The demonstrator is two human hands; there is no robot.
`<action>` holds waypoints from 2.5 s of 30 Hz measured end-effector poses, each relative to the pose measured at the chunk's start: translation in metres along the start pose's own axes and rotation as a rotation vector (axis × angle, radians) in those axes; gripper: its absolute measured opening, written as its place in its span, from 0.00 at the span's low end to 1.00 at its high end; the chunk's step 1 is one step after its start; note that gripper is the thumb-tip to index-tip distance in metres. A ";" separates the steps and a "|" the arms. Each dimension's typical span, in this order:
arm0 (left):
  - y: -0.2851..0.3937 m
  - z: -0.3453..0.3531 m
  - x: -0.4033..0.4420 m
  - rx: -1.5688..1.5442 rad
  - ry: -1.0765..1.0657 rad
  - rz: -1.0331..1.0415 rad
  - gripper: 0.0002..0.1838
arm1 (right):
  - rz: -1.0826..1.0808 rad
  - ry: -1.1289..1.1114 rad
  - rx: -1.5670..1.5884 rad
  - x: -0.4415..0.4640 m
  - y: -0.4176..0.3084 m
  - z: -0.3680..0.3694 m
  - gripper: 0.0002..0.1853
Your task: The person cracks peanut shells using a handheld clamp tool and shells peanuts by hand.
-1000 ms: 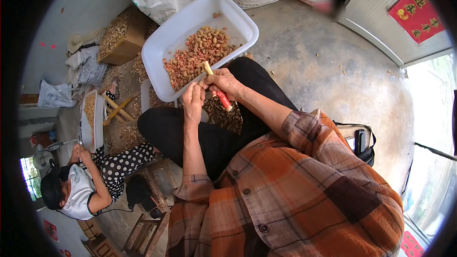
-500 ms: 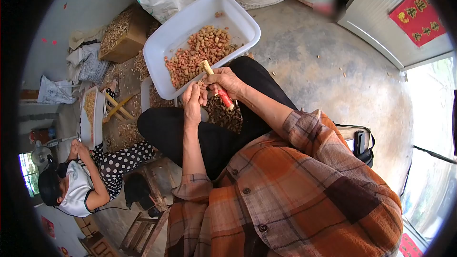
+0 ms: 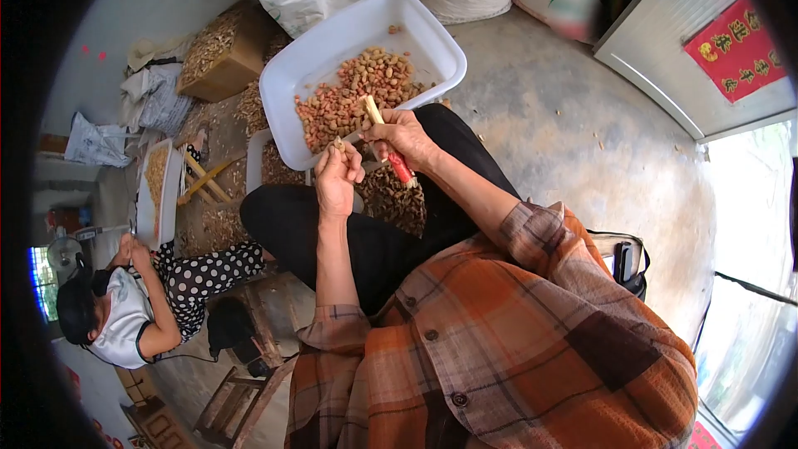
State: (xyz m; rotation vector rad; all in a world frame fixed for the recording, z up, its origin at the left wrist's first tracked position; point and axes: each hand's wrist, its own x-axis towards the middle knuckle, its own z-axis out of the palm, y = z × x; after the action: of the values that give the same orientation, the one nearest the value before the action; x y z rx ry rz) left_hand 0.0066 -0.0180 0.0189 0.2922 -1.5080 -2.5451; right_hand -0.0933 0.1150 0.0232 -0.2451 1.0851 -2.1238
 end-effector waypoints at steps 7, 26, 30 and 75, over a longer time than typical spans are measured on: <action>0.002 -0.003 -0.001 -0.071 -0.011 -0.034 0.14 | -0.317 0.450 -0.733 0.036 -0.009 0.004 0.08; 0.008 -0.010 -0.002 -0.064 0.107 0.077 0.15 | -0.607 0.082 -1.314 -0.025 0.012 0.018 0.12; 0.011 -0.011 -0.003 -0.033 0.085 0.052 0.17 | -0.597 0.037 -1.298 -0.025 0.012 0.016 0.13; 0.009 -0.015 0.000 -0.171 0.045 0.007 0.05 | -0.531 -0.007 -1.370 -0.030 0.015 0.015 0.13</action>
State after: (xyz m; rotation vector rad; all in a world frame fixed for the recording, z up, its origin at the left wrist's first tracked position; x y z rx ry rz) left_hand 0.0104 -0.0350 0.0195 0.3175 -1.2635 -2.6214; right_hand -0.0575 0.1202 0.0251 -1.2555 2.5083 -1.3617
